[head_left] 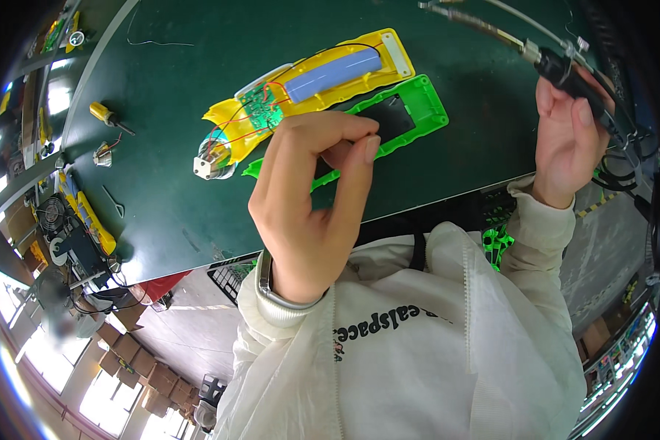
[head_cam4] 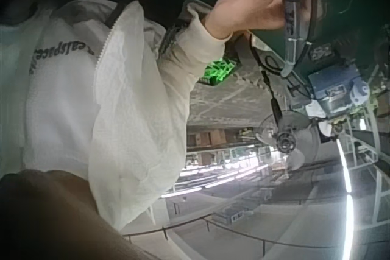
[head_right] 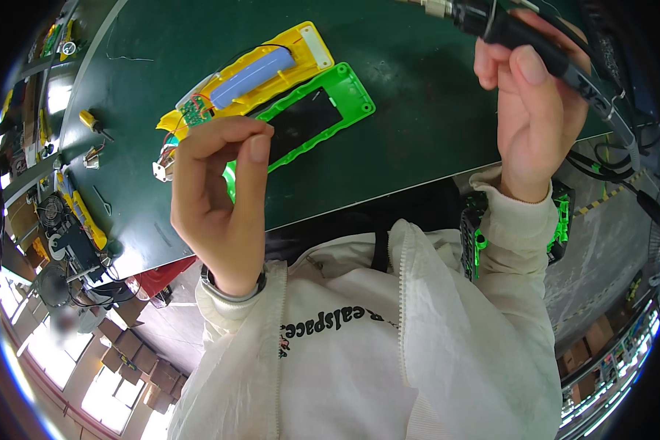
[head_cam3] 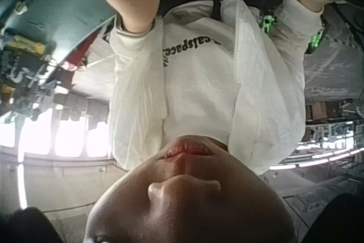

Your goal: Soldering a component inside a green plastic casing.

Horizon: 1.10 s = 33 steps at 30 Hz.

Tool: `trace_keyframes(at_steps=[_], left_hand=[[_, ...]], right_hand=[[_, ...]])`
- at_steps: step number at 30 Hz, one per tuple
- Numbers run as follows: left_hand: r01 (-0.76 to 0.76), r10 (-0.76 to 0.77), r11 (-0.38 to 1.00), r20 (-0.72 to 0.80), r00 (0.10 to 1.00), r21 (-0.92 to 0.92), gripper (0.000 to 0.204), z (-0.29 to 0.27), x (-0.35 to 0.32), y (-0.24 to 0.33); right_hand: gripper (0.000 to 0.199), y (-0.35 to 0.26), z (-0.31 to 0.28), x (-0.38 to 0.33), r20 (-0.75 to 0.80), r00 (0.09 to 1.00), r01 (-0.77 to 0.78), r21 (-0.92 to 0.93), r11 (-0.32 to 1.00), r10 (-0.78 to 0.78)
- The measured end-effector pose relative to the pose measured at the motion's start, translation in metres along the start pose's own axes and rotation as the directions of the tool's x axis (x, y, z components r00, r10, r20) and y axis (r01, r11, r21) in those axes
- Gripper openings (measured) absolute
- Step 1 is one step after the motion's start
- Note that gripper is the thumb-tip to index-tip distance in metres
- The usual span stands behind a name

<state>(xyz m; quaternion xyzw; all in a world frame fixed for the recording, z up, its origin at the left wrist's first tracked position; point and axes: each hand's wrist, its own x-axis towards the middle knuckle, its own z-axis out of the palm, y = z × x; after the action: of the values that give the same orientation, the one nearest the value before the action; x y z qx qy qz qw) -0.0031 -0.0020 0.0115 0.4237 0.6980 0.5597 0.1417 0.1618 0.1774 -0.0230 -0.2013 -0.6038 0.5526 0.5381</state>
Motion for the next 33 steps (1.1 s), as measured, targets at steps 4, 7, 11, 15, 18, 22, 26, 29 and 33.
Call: trace_keyframes(at_steps=[4, 7, 11, 15, 18, 22, 26, 29, 33], left_hand=[[-0.109, 0.106, 0.948, 0.024, 0.994, 0.298, 0.02, 0.007, 0.0, -0.006], [-0.141, 0.125, 0.88, 0.064, 0.99, 0.453, 0.021, 0.009, -0.001, -0.008], [-0.22, 0.163, 0.82, 0.153, 0.975, 0.528, 0.023, 0.009, 0.002, -0.013], [-0.264, 0.172, 0.816, 0.22, 0.96, 0.514, 0.022, 0.002, 0.011, -0.018], [-0.211, 0.149, 0.873, 0.17, 0.974, 0.44, 0.021, 0.0, 0.015, -0.018], [-0.18, 0.128, 0.885, 0.146, 0.981, 0.43, 0.018, 0.001, 0.014, -0.014], [-0.168, 0.14, 0.872, 0.095, 0.986, 0.46, 0.018, 0.003, 0.013, -0.01], [-0.154, 0.159, 0.881, 0.027, 0.987, 0.447, 0.02, 0.007, 0.011, -0.007], [-0.218, 0.237, 0.848, 0.021, 0.971, 0.483, 0.022, 0.011, 0.013, -0.009]], right_hand=[[0.036, -0.008, 0.0, -0.013, -0.009, 0.997, -0.077, 0.056, 0.995, 0.078], [0.035, -0.009, 0.0, -0.016, 0.001, 0.997, -0.079, 0.084, 0.993, 0.079], [0.031, -0.011, 0.002, -0.015, -0.022, 0.992, -0.122, 0.124, 0.985, 0.126], [0.028, -0.014, 0.005, -0.015, -0.161, 0.968, -0.182, 0.07, 0.981, 0.191], [0.027, -0.015, 0.007, -0.016, -0.159, 0.968, -0.182, 0.101, 0.978, 0.196], [0.027, -0.017, 0.011, -0.019, -0.079, 0.99, -0.108, 0.079, 0.991, 0.115], [0.032, -0.022, 0.018, -0.025, -0.158, 0.983, -0.098, -0.018, 0.995, 0.093], [0.037, -0.021, 0.024, -0.027, -0.215, 0.976, -0.059, -0.075, 0.995, 0.042], [0.038, -0.017, 0.029, -0.026, -0.103, 0.994, 0.013, -0.105, 0.994, -0.024]])
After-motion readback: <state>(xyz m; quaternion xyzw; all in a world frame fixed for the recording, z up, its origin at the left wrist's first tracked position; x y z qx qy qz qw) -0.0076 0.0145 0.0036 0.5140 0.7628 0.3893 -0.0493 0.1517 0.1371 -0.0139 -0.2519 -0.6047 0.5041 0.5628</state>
